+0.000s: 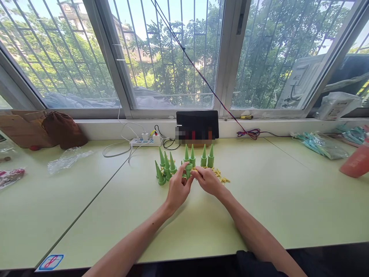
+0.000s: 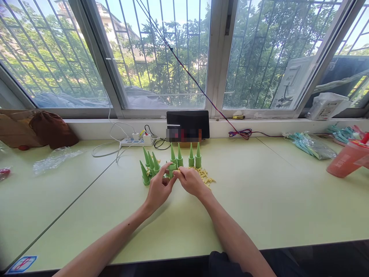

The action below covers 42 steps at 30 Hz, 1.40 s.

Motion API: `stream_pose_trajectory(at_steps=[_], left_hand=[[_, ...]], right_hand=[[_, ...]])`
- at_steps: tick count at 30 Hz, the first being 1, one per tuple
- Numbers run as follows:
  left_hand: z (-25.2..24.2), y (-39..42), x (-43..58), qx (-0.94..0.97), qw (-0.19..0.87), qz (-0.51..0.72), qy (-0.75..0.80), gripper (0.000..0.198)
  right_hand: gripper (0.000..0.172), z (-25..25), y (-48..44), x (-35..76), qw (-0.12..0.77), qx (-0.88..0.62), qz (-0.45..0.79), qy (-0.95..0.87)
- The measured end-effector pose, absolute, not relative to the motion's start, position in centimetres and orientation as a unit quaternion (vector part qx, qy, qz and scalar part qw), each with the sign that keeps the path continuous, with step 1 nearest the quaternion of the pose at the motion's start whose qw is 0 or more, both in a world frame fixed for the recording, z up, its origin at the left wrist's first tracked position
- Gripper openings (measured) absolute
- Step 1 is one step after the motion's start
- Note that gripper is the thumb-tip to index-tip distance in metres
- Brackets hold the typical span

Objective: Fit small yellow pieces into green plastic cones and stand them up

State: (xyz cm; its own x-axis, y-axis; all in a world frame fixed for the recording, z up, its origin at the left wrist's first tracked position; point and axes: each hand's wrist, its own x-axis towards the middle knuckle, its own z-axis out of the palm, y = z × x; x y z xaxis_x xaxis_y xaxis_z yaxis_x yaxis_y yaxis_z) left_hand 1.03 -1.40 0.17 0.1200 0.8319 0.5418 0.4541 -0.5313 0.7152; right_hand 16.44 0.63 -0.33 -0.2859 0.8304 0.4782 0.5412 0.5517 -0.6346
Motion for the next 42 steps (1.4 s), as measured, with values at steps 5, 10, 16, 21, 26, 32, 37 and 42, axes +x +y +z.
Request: stream_pose_trajectory(at_steps=[5, 10, 16, 21, 26, 32, 37, 42], left_hand=[[0.07, -1.34, 1.05, 0.725, 0.191, 0.495, 0.440, 0.041], [0.00, -1.31, 1.02, 0.727, 0.191, 0.494, 0.436, 0.041], [-0.12, -1.24, 0.96, 0.727, 0.189, 0.489, 0.444, 0.040], [-0.04, -1.21, 0.90, 0.727, 0.194, 0.491, 0.439, 0.041], [0.10, -1.26, 0.90, 0.725, 0.195, 0.492, 0.440, 0.040], [0.16, -1.29, 0.98, 0.728, 0.196, 0.484, 0.445, 0.041], [0.32, -1.43, 1.03, 0.727, 0.205, 0.478, 0.447, 0.042], [0.39, -1.48, 0.99, 0.729, 0.207, 0.474, 0.449, 0.042]], right_hand=[[0.041, -0.62, 0.82, 16.47, 0.400, -0.440, 0.175, -0.785], [0.042, -0.55, 0.81, 16.49, 0.394, -0.441, 0.171, -0.788], [0.045, -0.39, 0.85, 16.45, 0.387, -0.440, 0.179, -0.790], [0.045, -0.29, 0.76, 16.36, 0.392, -0.437, 0.178, -0.789], [0.041, -0.14, 0.53, 16.37, 0.398, -0.442, 0.173, -0.785], [0.038, -0.31, 0.74, 16.47, 0.390, -0.441, 0.166, -0.791], [0.042, -0.39, 0.85, 16.51, 0.381, -0.446, 0.163, -0.793], [0.049, -0.24, 0.74, 16.54, 0.378, -0.447, 0.160, -0.795]])
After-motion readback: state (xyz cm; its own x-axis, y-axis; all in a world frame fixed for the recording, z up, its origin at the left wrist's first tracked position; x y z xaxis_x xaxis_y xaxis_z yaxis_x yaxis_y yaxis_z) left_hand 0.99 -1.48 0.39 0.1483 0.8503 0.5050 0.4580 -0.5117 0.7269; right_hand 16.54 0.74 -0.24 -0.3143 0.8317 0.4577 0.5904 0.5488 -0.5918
